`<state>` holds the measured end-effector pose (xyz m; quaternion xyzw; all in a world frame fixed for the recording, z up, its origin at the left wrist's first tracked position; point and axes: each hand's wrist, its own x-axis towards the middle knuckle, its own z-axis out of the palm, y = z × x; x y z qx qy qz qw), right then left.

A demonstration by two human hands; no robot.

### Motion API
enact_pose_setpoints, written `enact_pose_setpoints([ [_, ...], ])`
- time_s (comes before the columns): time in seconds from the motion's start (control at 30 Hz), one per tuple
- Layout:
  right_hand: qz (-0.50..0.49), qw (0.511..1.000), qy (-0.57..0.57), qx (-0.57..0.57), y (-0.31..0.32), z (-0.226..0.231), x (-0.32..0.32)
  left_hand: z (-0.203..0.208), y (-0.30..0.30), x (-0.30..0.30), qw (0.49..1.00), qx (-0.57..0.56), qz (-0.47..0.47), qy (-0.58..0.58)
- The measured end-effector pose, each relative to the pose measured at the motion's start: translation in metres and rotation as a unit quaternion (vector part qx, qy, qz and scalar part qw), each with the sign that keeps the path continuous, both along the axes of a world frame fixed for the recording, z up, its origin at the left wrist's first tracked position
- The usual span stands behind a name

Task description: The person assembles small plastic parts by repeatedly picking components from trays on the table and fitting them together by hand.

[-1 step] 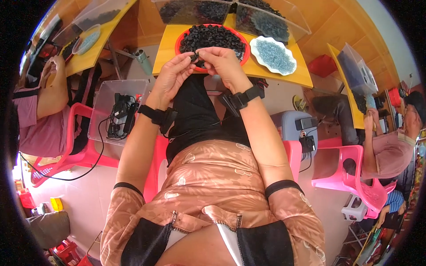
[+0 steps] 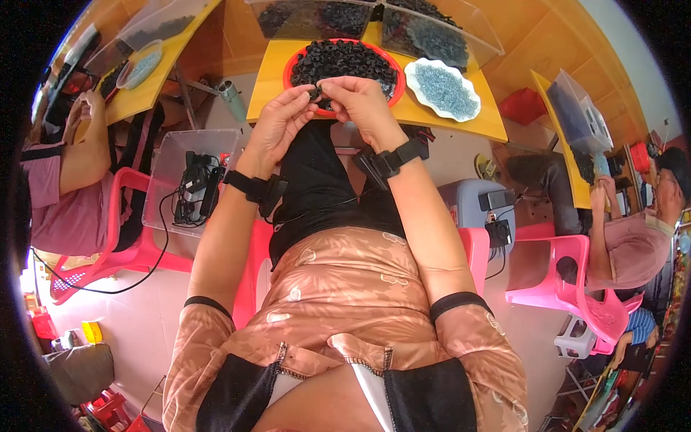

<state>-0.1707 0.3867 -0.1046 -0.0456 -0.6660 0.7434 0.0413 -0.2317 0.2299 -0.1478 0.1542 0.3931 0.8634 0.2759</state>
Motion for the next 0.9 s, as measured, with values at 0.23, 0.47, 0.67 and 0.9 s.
enact_pose_setpoints([
  [0.23,-0.038,0.997,0.034,0.063,-0.002,-0.003,0.005,-0.002,0.003,0.001,0.999,-0.016,0.021,0.021],
  [0.47,-0.038,0.977,0.075,0.196,0.004,-0.006,0.007,-0.001,0.003,0.004,0.995,-0.060,0.021,0.079],
  [0.67,-0.041,0.973,0.075,0.213,0.006,-0.007,0.009,-0.002,0.007,0.005,0.987,-0.100,0.003,0.127],
  [0.9,-0.019,0.975,0.025,0.219,0.011,0.001,0.016,-0.001,0.008,0.007,0.976,-0.106,0.000,0.192],
])
